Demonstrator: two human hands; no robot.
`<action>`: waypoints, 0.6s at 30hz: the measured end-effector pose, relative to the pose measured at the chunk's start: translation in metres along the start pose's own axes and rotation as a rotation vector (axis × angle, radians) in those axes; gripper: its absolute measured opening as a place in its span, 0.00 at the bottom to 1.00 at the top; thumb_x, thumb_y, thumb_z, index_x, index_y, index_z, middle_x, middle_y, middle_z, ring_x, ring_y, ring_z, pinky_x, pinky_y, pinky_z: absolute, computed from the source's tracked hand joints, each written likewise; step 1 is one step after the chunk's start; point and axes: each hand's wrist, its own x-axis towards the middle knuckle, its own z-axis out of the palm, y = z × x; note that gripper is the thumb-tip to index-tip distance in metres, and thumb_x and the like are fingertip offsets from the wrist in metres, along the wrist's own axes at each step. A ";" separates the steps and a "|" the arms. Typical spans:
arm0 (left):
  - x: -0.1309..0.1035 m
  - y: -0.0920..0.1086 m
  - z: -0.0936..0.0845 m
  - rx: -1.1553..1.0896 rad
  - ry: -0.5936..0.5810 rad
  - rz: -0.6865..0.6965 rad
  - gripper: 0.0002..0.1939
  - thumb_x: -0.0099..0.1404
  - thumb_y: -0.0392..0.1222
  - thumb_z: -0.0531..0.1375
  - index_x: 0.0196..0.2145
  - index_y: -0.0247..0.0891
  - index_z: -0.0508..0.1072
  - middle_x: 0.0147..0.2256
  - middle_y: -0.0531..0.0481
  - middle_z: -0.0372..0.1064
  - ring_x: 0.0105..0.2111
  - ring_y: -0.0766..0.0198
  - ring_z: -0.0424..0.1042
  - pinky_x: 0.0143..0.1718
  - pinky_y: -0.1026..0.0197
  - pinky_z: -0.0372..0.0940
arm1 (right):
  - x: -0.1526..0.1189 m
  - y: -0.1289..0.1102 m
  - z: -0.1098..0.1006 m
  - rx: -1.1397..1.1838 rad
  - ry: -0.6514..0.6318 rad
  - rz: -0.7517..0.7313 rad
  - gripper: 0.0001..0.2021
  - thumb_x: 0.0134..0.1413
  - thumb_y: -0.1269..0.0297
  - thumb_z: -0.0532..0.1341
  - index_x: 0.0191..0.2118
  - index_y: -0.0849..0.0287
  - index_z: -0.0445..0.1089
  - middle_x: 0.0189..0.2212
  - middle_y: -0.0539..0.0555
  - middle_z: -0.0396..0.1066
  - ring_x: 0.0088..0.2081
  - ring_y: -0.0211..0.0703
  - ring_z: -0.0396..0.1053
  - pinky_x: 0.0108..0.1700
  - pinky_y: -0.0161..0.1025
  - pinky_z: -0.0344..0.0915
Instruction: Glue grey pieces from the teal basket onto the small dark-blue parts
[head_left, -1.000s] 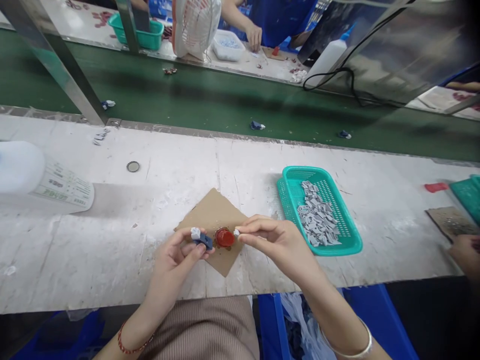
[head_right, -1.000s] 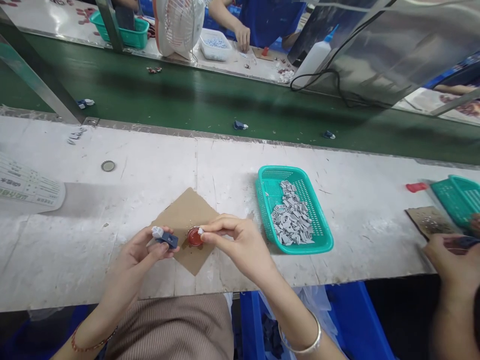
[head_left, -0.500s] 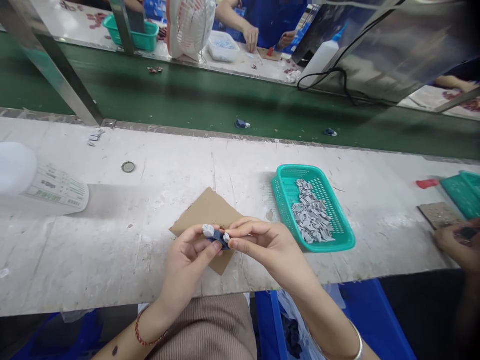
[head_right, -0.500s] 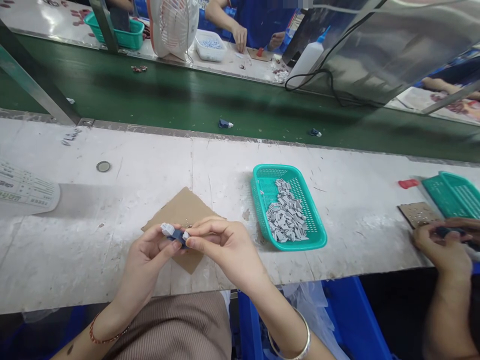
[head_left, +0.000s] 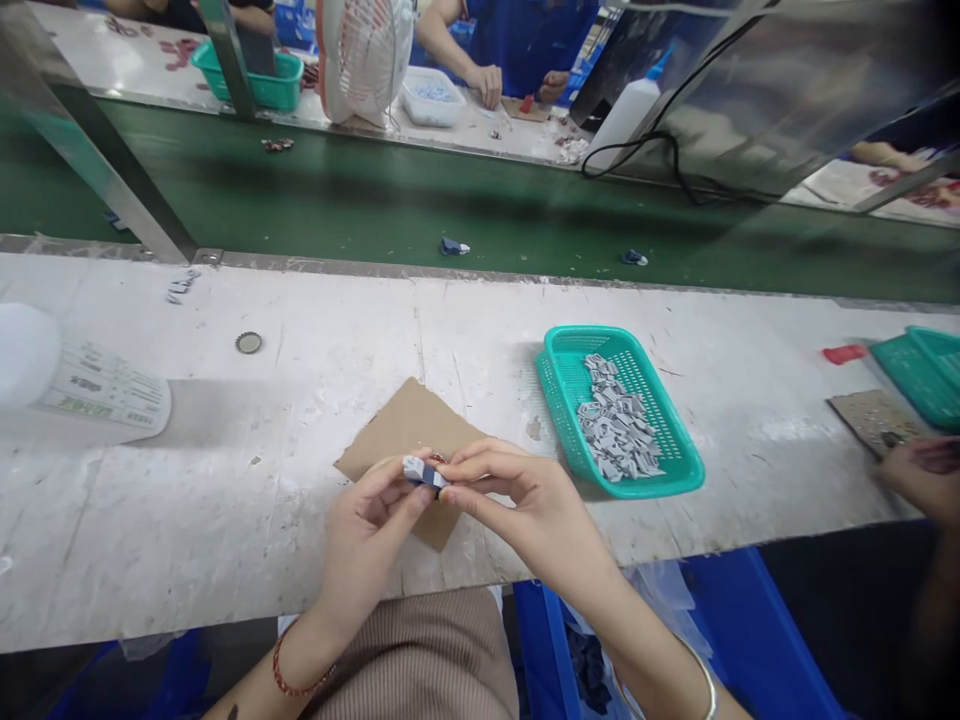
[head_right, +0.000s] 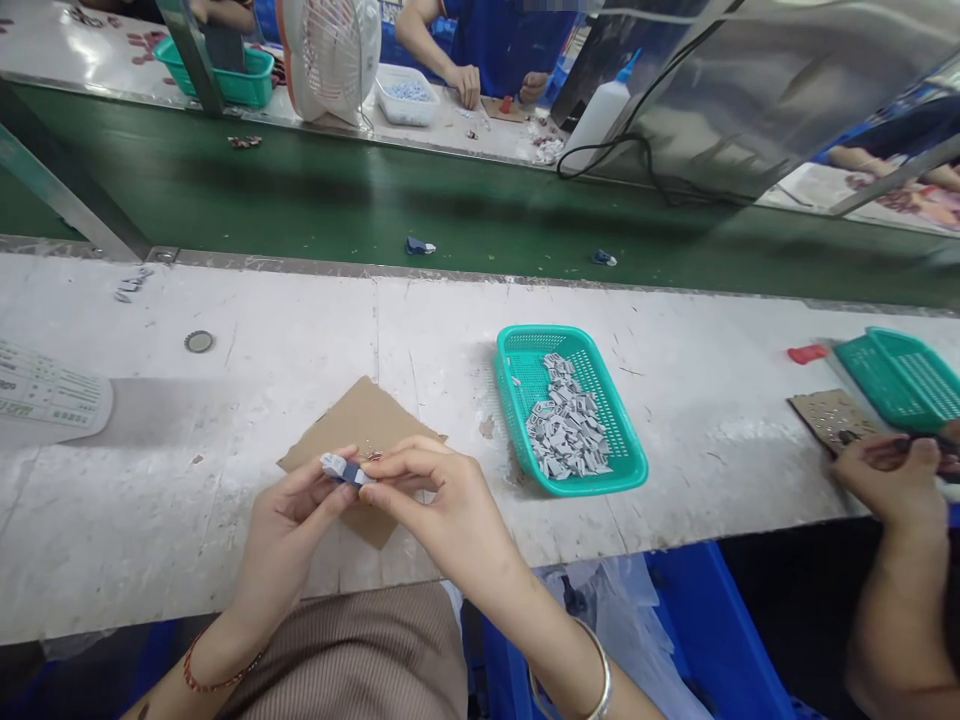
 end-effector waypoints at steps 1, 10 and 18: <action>0.000 0.000 0.000 -0.015 -0.010 -0.021 0.14 0.63 0.43 0.65 0.48 0.46 0.79 0.48 0.47 0.78 0.50 0.54 0.76 0.53 0.55 0.70 | 0.000 0.004 0.001 0.055 0.006 0.003 0.05 0.52 0.64 0.68 0.36 0.51 0.81 0.37 0.53 0.76 0.41 0.43 0.75 0.43 0.40 0.74; 0.007 0.005 0.007 -0.091 -0.010 -0.058 0.19 0.59 0.41 0.68 0.49 0.43 0.76 0.45 0.46 0.78 0.47 0.57 0.76 0.51 0.57 0.70 | -0.003 0.019 0.024 0.135 0.202 -0.081 0.03 0.53 0.65 0.68 0.34 0.52 0.80 0.35 0.54 0.78 0.40 0.45 0.75 0.43 0.42 0.72; 0.020 0.007 -0.002 -0.053 0.078 -0.060 0.19 0.60 0.45 0.68 0.50 0.43 0.76 0.42 0.49 0.77 0.38 0.67 0.74 0.39 0.69 0.69 | -0.012 0.018 0.011 0.034 0.171 -0.206 0.09 0.61 0.68 0.60 0.40 0.52 0.79 0.36 0.53 0.78 0.39 0.43 0.76 0.43 0.40 0.72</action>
